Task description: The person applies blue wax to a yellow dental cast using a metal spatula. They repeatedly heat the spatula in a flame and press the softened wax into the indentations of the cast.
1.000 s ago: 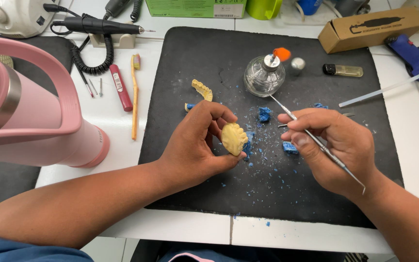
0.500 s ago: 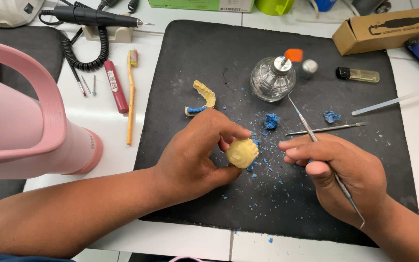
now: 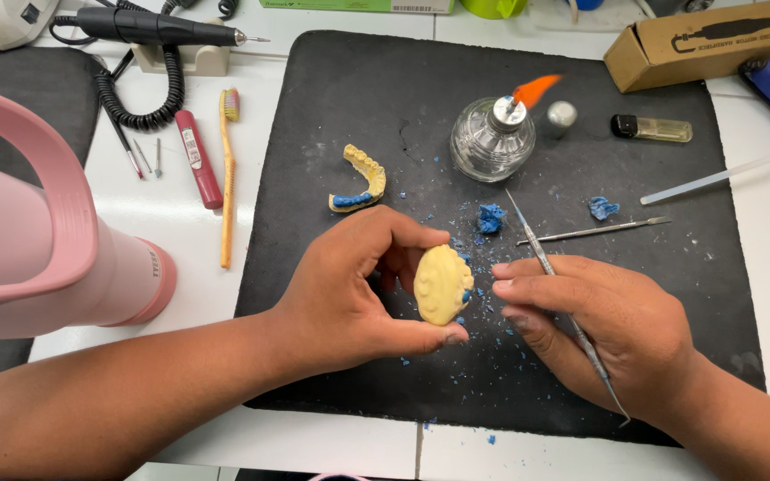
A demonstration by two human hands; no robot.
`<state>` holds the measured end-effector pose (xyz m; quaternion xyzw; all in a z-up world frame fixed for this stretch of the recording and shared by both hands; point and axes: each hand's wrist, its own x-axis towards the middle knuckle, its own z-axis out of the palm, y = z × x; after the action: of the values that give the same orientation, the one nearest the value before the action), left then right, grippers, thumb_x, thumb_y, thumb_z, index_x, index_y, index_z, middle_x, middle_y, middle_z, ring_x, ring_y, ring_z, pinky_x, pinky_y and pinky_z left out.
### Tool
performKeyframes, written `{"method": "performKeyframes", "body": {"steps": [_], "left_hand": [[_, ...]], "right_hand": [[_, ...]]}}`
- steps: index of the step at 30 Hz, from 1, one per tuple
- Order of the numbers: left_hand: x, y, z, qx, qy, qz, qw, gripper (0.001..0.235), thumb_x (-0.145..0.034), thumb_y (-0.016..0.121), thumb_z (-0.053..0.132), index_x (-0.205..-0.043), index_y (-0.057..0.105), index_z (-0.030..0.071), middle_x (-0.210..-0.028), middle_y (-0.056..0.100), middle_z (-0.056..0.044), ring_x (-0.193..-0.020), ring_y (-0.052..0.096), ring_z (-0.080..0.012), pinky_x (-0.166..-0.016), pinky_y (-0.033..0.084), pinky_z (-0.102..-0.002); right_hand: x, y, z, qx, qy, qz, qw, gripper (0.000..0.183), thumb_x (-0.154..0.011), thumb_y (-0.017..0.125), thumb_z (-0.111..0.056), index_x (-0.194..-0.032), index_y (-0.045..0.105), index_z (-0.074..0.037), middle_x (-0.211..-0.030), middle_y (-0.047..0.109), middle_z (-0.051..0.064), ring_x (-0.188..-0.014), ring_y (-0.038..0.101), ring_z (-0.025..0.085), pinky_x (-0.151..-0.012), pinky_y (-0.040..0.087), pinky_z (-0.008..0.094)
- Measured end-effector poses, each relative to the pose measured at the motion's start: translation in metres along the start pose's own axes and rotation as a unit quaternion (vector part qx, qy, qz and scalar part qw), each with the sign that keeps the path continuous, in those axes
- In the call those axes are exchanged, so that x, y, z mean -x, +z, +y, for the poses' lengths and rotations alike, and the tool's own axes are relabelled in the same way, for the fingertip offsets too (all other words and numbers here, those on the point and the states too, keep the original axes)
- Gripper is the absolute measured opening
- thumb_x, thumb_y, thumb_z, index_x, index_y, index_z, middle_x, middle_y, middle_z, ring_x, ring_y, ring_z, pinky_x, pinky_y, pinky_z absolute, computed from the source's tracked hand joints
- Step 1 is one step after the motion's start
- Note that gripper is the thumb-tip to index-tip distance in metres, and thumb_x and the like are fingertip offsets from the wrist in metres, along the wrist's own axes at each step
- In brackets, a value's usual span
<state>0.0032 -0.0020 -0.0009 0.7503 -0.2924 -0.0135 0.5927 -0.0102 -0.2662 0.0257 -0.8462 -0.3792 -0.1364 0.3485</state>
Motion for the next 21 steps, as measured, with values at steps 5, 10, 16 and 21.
{"method": "performKeyframes", "body": {"steps": [5,10,16,21], "left_hand": [[-0.001,-0.001,0.001,0.101,-0.06,-0.021,0.993,0.064,-0.076,0.094,0.025,-0.127,0.063,0.003,-0.099,0.067,0.001,-0.086,0.063,-0.0032,-0.074,0.053,-0.02],[0.003,-0.003,-0.005,0.211,-0.101,-0.052,0.971,0.057,-0.083,0.088,0.029,-0.127,0.062,0.001,-0.1,0.07,-0.001,-0.088,0.065,-0.0032,-0.076,0.053,-0.02],[0.005,-0.004,-0.022,0.36,-0.148,-0.136,0.911,0.068,-0.096,0.067,0.058,-0.127,0.06,-0.001,-0.099,0.068,-0.007,-0.082,0.066,-0.0086,-0.072,0.053,-0.022],[0.012,-0.002,-0.03,0.478,-0.213,-0.191,0.831,0.08,-0.104,0.042,0.073,-0.123,0.061,-0.002,-0.092,0.07,-0.011,-0.075,0.066,-0.0118,-0.066,0.051,-0.023]], "right_hand": [[0.004,-0.001,0.002,0.005,0.012,0.014,1.0,0.02,-0.087,0.076,-0.009,-0.104,0.068,-0.004,-0.11,0.076,0.014,-0.098,0.078,0.023,-0.084,0.063,0.032],[0.016,-0.005,0.007,-0.023,0.066,-0.006,0.998,0.013,-0.096,0.065,-0.017,-0.102,0.069,-0.007,-0.113,0.076,0.012,-0.099,0.077,0.02,-0.086,0.061,0.03],[0.028,0.005,0.016,-0.239,0.111,0.051,0.963,0.03,-0.103,0.058,-0.027,-0.12,0.052,-0.003,-0.122,0.07,0.018,-0.092,0.07,0.011,-0.079,0.06,0.022],[0.026,0.007,0.019,-0.135,0.107,0.053,0.984,0.02,-0.101,0.059,-0.01,-0.116,0.05,-0.001,-0.122,0.072,0.021,-0.092,0.073,0.011,-0.08,0.062,0.023]]}}
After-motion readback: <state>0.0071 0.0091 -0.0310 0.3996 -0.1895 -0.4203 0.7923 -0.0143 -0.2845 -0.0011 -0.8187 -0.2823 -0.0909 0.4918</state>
